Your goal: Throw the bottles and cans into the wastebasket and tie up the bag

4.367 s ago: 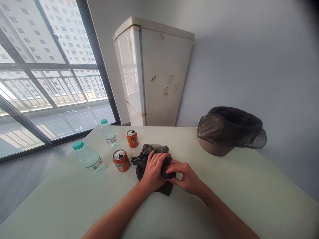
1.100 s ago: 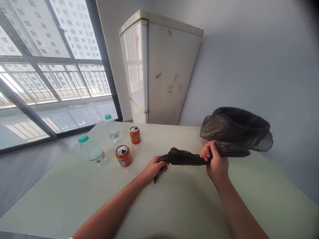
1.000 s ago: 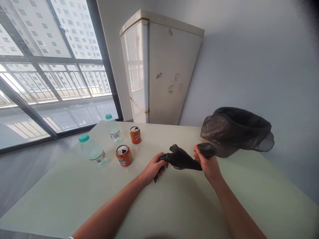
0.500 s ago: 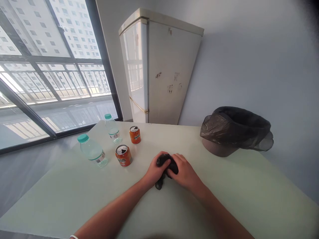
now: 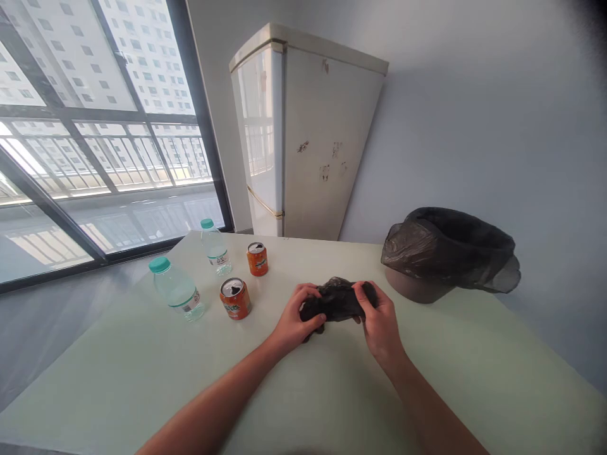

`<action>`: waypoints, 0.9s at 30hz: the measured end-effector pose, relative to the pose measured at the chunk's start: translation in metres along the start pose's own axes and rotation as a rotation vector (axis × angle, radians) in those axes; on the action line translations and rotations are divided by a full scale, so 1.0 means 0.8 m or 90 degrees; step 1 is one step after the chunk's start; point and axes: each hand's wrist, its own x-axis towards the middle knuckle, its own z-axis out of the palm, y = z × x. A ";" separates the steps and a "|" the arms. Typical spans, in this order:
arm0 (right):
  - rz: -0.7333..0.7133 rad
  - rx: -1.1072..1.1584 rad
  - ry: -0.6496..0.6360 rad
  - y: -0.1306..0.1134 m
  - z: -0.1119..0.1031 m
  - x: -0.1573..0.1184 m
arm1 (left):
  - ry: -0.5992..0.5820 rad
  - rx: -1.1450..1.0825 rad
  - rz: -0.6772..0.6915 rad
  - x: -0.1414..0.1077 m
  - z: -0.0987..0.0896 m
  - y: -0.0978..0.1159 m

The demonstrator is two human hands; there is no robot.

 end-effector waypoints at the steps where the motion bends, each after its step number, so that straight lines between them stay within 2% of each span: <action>1: -0.034 -0.050 0.032 -0.002 -0.007 0.004 | 0.013 0.014 -0.006 -0.001 -0.001 -0.002; 3: -0.093 -0.166 0.043 -0.006 -0.017 0.012 | 0.046 0.058 0.012 -0.003 -0.002 -0.001; 4: -0.114 -0.224 0.012 -0.007 -0.019 0.014 | 0.047 0.097 0.035 -0.004 -0.002 0.001; 6: -0.138 -0.297 -0.108 -0.008 -0.016 0.010 | 0.022 0.186 0.093 -0.007 0.002 0.006; 8: -0.137 -0.293 -0.258 -0.007 -0.003 -0.002 | -0.006 0.241 0.138 -0.011 0.011 0.008; 9: -0.134 -0.274 -0.319 -0.007 0.004 -0.009 | -0.017 0.249 0.146 -0.013 0.016 0.008; 11: -0.122 -0.244 -0.388 -0.006 0.016 -0.023 | -0.036 0.247 0.116 -0.018 0.025 0.004; 15: -0.161 -0.276 -0.395 -0.008 0.019 -0.026 | -0.057 0.343 -0.014 -0.019 0.028 -0.005; 18: -0.222 -0.280 -0.406 -0.011 0.011 -0.017 | -0.088 0.451 0.003 -0.013 0.020 -0.009; 21: -0.229 -0.266 -0.389 -0.015 0.004 -0.011 | -0.125 0.478 0.062 -0.006 0.011 -0.009; 23: -0.229 -0.257 -0.364 -0.016 0.000 -0.008 | -0.119 0.473 0.073 -0.003 0.006 -0.008; 27: -0.207 -0.228 -0.313 -0.013 -0.009 0.000 | -0.127 0.472 -0.011 -0.002 0.000 -0.003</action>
